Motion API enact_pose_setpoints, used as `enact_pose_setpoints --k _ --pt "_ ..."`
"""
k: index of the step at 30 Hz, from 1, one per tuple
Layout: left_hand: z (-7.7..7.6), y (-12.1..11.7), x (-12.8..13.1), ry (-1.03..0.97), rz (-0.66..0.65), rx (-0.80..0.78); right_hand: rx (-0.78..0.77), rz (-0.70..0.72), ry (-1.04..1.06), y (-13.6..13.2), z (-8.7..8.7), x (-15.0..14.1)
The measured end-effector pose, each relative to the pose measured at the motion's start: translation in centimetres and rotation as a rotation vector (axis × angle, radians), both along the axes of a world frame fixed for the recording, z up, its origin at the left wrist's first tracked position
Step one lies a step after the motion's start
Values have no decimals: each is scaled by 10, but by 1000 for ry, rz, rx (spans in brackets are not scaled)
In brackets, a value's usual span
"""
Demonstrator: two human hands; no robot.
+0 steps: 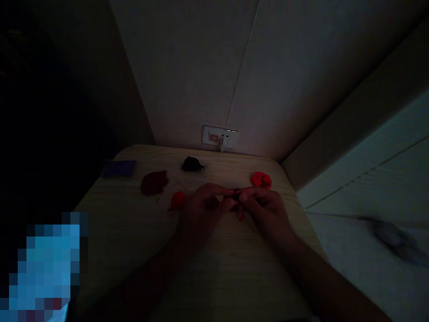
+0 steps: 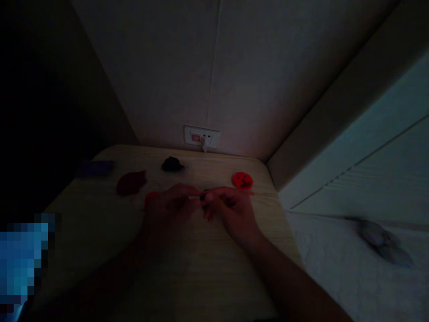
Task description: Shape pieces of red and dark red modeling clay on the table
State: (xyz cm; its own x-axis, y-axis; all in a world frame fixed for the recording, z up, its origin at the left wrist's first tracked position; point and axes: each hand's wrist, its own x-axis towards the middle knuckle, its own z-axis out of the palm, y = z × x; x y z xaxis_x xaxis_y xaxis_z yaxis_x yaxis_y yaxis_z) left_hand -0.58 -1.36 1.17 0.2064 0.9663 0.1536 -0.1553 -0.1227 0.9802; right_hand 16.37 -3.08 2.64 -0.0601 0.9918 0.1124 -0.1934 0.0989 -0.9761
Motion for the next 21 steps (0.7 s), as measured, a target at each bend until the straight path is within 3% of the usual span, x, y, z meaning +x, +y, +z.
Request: enact_pose_setpoints --k 11,21 --pt "-2 0 0 -3 29 117 -10 -2 -35 -2 5 -1" --pt "1 -3 -2 64 1 18 -28 -32 -28 -2 5 -2"
